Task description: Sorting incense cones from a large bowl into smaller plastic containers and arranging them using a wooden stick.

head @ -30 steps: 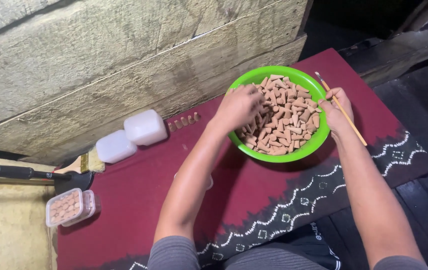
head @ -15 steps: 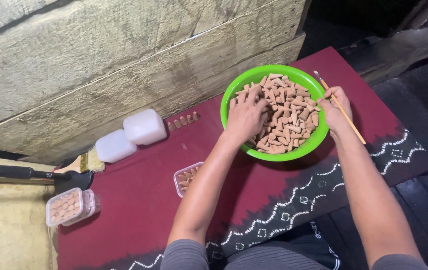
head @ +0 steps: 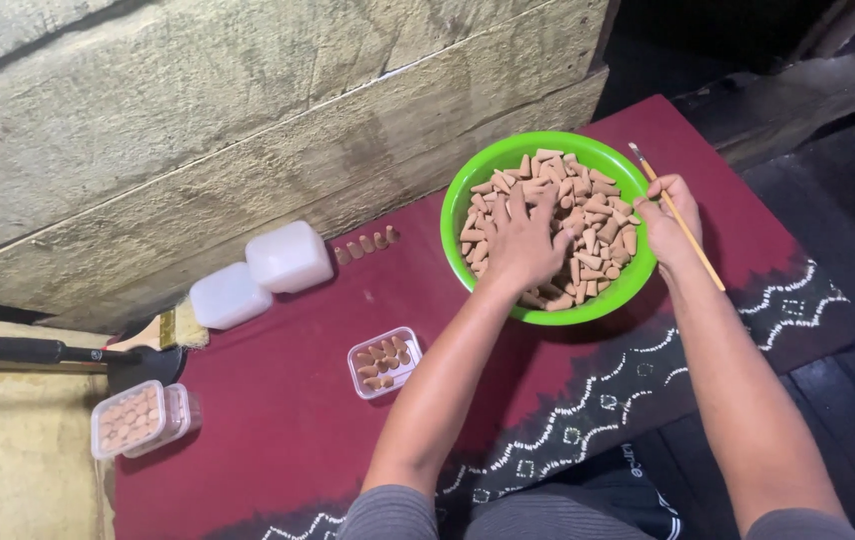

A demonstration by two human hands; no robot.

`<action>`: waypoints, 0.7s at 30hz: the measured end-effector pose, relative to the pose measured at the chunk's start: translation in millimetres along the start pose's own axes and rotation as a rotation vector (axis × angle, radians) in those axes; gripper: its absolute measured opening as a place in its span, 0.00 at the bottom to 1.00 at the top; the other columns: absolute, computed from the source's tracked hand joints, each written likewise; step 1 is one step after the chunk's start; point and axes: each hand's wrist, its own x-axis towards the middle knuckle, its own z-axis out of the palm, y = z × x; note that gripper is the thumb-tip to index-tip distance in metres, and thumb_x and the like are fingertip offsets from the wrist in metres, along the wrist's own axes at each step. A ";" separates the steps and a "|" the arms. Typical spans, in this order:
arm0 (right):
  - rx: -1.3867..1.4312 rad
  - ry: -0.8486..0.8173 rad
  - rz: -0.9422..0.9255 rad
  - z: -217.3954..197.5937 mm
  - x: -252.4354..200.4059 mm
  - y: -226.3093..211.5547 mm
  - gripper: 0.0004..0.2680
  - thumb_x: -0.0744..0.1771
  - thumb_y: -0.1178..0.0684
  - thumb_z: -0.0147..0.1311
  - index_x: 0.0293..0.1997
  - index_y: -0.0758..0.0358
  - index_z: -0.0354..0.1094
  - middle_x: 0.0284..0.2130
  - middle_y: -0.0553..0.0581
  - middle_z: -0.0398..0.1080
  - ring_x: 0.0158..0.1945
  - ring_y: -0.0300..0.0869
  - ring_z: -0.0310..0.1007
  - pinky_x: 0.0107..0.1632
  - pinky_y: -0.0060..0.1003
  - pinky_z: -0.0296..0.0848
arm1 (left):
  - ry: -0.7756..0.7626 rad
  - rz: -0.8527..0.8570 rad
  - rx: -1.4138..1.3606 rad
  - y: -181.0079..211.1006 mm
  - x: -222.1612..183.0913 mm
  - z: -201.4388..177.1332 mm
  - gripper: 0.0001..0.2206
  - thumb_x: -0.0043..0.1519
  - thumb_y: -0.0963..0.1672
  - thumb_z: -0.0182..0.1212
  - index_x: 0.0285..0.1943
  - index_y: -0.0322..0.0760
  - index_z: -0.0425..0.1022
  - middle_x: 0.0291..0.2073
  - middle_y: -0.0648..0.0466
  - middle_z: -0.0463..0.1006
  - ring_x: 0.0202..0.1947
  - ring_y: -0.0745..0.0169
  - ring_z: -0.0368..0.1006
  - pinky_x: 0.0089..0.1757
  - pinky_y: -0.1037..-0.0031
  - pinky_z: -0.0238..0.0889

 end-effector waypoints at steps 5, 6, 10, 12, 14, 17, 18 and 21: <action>0.024 -0.009 0.004 4.2 1.3 -0.2 0.08 0.70 0.62 0.50 0.50 0.53 0.57 0.34 0.54 0.70 0.31 0.34 0.68 0.34 0.25 0.63 | -0.067 0.076 0.063 31.5 -28.0 -1.7 0.31 0.64 0.56 0.52 0.77 0.51 0.56 0.76 0.34 0.46 0.75 0.23 0.44 0.63 0.34 0.46; 0.033 -0.006 -0.002 5.1 2.2 -0.4 0.08 0.70 0.62 0.50 0.50 0.53 0.57 0.33 0.54 0.70 0.31 0.34 0.67 0.35 0.25 0.64 | -0.093 0.083 0.098 39.7 -32.3 0.5 0.30 0.64 0.56 0.50 0.76 0.50 0.60 0.77 0.33 0.44 0.75 0.23 0.44 0.64 0.35 0.44; 0.030 -0.021 -0.004 5.1 1.8 2.7 0.07 0.71 0.62 0.49 0.50 0.54 0.56 0.34 0.55 0.70 0.30 0.35 0.67 0.35 0.24 0.65 | -0.069 0.055 0.135 51.0 -41.5 3.3 0.32 0.63 0.57 0.52 0.76 0.47 0.59 0.76 0.31 0.42 0.75 0.20 0.37 0.64 0.38 0.44; 0.038 -0.022 -0.010 7.1 1.9 3.5 0.07 0.71 0.62 0.49 0.50 0.54 0.56 0.33 0.56 0.70 0.29 0.35 0.68 0.33 0.24 0.65 | -0.073 0.074 0.137 47.4 -38.3 8.2 0.33 0.62 0.58 0.53 0.75 0.45 0.59 0.77 0.30 0.40 0.75 0.19 0.38 0.63 0.37 0.44; 0.035 -0.022 -0.013 6.3 1.5 3.2 0.07 0.71 0.62 0.49 0.50 0.54 0.57 0.33 0.56 0.70 0.29 0.35 0.67 0.33 0.25 0.65 | -0.064 0.082 0.132 45.1 -36.8 10.9 0.34 0.61 0.58 0.55 0.75 0.44 0.60 0.77 0.30 0.40 0.75 0.19 0.38 0.63 0.36 0.45; 0.031 -0.020 -0.014 4.4 4.2 9.5 0.07 0.71 0.62 0.50 0.50 0.54 0.57 0.33 0.57 0.70 0.28 0.35 0.67 0.32 0.25 0.64 | -0.033 0.130 0.143 45.8 -41.0 -1.0 0.34 0.60 0.56 0.60 0.74 0.44 0.61 0.77 0.31 0.40 0.75 0.21 0.36 0.63 0.33 0.44; 0.030 -0.015 -0.012 2.6 6.2 12.6 0.07 0.71 0.62 0.50 0.50 0.54 0.57 0.32 0.57 0.69 0.28 0.35 0.68 0.31 0.25 0.64 | -0.010 0.173 0.159 47.3 -42.5 -7.4 0.33 0.60 0.55 0.62 0.73 0.44 0.62 0.77 0.34 0.42 0.76 0.23 0.35 0.63 0.31 0.43; 0.041 -0.015 -0.013 -0.7 10.8 21.7 0.07 0.71 0.62 0.49 0.50 0.55 0.56 0.32 0.55 0.67 0.27 0.35 0.66 0.29 0.25 0.65 | 0.136 0.265 0.303 42.6 -30.6 11.7 0.24 0.57 0.49 0.66 0.62 0.46 0.68 0.79 0.42 0.38 0.77 0.30 0.34 0.64 0.25 0.39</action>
